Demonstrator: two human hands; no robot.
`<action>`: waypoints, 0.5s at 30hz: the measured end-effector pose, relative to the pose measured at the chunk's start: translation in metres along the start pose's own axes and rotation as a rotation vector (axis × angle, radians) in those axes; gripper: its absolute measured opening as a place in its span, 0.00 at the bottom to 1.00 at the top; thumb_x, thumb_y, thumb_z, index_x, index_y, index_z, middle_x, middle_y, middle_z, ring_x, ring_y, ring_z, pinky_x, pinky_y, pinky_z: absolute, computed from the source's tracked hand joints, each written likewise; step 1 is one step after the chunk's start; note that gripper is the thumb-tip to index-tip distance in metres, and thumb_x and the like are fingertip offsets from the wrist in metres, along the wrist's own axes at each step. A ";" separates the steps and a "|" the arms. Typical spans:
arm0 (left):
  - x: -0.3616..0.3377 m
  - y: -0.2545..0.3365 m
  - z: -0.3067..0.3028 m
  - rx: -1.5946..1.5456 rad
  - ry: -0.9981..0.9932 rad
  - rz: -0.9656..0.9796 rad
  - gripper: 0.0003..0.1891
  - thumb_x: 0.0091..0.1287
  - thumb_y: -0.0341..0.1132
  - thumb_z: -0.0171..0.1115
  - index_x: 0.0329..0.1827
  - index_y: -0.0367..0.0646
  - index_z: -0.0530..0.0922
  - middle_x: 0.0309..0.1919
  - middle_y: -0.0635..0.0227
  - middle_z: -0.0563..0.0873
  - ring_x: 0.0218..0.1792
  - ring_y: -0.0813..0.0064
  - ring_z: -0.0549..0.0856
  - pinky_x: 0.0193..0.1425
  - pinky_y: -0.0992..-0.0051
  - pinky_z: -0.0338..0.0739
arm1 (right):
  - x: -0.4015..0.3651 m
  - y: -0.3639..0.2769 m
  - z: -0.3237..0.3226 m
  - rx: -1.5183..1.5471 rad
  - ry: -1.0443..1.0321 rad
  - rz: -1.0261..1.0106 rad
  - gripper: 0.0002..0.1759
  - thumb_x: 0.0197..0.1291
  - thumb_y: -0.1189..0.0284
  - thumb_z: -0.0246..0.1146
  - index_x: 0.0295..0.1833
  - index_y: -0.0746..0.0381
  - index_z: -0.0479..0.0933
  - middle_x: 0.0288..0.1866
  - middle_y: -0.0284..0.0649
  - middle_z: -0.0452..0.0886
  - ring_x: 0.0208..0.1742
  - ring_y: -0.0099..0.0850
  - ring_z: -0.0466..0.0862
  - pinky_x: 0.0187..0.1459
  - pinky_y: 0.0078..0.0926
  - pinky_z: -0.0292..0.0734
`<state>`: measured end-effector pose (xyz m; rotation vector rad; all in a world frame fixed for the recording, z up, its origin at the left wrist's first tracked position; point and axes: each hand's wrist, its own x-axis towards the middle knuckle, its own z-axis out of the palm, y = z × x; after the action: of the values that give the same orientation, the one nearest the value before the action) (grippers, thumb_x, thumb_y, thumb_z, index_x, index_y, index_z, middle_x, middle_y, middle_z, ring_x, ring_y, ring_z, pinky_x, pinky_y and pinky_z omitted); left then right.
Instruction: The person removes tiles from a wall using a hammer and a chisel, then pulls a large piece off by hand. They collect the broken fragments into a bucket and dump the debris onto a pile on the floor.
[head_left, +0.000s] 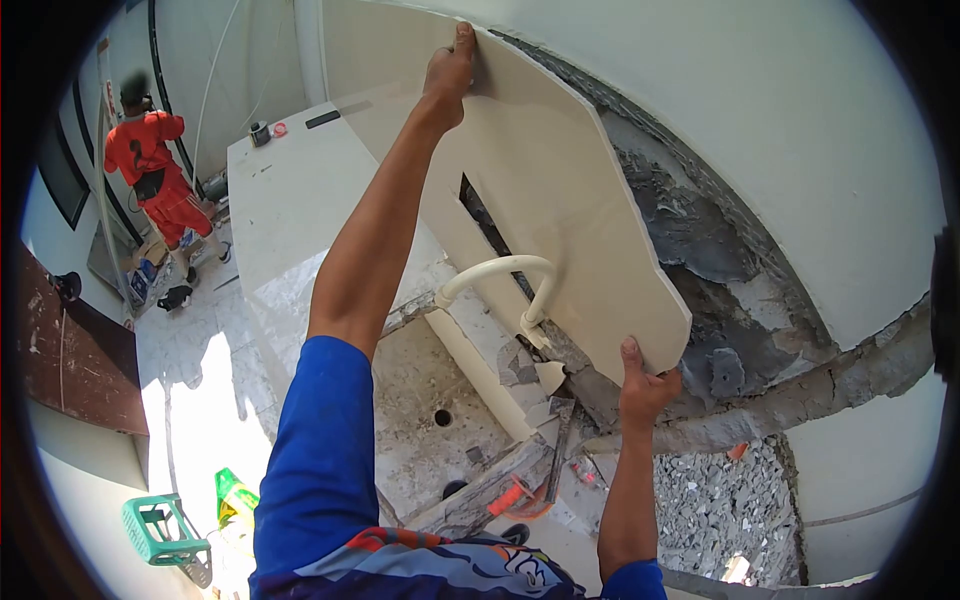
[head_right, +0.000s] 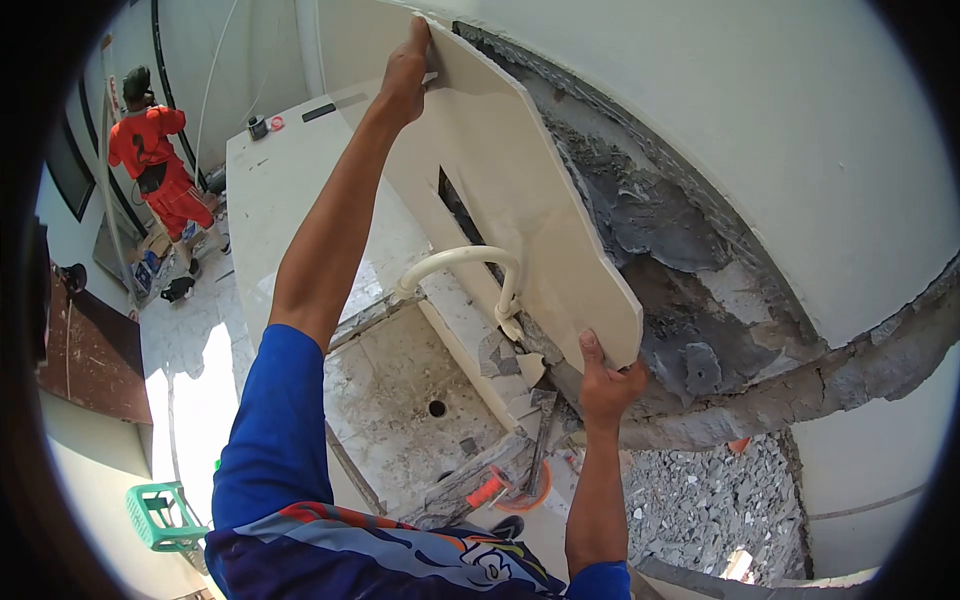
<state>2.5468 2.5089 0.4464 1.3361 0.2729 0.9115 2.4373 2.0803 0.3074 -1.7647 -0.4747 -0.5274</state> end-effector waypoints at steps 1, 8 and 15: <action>-0.015 0.013 0.005 -0.009 0.022 -0.002 0.52 0.63 0.76 0.50 0.64 0.25 0.66 0.56 0.51 0.75 0.53 0.61 0.75 0.64 0.61 0.68 | 0.001 0.002 -0.001 -0.037 -0.005 -0.011 0.16 0.57 0.69 0.75 0.46 0.70 0.83 0.39 0.41 0.87 0.39 0.26 0.84 0.41 0.24 0.78; -0.009 -0.002 -0.007 -0.043 -0.014 -0.025 0.47 0.67 0.71 0.50 0.67 0.28 0.65 0.59 0.53 0.75 0.57 0.61 0.75 0.64 0.61 0.70 | -0.002 0.015 0.002 -0.005 -0.034 -0.092 0.15 0.59 0.72 0.73 0.46 0.71 0.83 0.41 0.42 0.87 0.41 0.27 0.85 0.44 0.25 0.79; 0.001 -0.017 -0.019 -0.059 -0.079 0.029 0.47 0.67 0.74 0.44 0.65 0.32 0.68 0.60 0.53 0.75 0.65 0.53 0.71 0.69 0.52 0.65 | -0.001 0.022 0.002 0.016 -0.072 -0.081 0.15 0.60 0.72 0.73 0.47 0.71 0.82 0.42 0.42 0.87 0.41 0.27 0.85 0.45 0.26 0.79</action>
<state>2.5423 2.5243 0.4260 1.3217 0.1647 0.8822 2.4490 2.0771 0.2891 -1.7596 -0.6009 -0.5165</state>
